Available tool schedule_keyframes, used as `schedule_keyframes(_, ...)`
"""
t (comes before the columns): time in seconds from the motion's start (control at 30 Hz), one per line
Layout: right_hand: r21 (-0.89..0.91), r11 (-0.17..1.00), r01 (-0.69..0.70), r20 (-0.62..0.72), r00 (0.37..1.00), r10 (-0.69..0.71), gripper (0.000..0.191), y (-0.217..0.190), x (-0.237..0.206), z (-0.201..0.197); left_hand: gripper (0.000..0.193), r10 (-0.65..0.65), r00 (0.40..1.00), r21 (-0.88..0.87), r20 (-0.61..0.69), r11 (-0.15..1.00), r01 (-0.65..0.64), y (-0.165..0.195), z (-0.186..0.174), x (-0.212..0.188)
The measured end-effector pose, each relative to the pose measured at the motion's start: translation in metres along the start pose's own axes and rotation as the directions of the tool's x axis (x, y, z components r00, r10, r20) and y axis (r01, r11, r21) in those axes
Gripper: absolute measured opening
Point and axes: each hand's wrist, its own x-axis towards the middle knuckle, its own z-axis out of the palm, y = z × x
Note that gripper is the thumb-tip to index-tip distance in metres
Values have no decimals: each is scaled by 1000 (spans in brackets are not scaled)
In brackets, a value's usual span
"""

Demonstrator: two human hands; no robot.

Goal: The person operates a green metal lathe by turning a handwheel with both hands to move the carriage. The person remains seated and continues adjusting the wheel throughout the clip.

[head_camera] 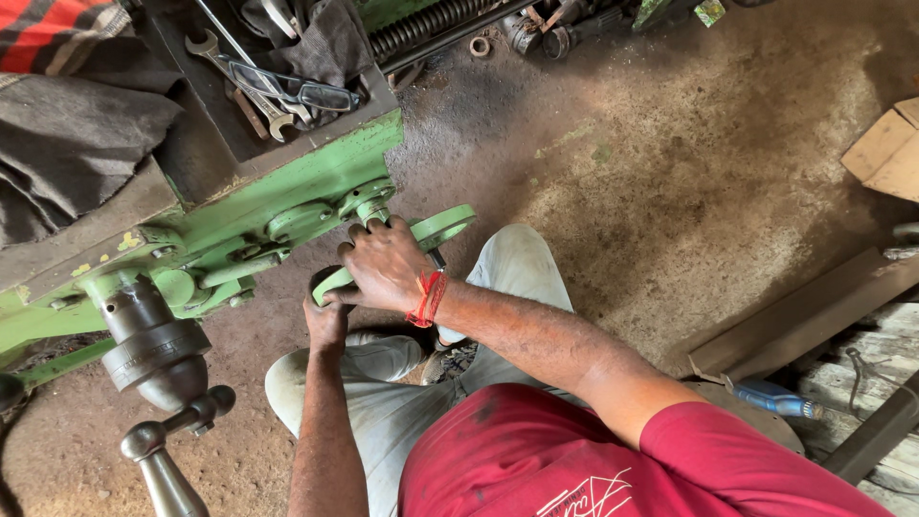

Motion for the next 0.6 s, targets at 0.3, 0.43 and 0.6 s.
schedule_keyframes(0.3, -10, 1000, 12, 0, 1000, -12, 76, 0, 1, 7, 44, 25, 999, -36, 25, 999, -24, -2, -1, 0)
schedule_keyframes(0.43, 9, 1000, 21, -48, 999, -20, 74, 0, 1, 7, 44, 23, 999, -40, 23, 999, -22, -3, -1, 1)
schedule_keyframes(0.6, 22, 1000, 18, 4, 1000, -18, 70, 0, 5, 5, 43, 24, 999, -60, 26, 998, -22, -6, -2, 2)
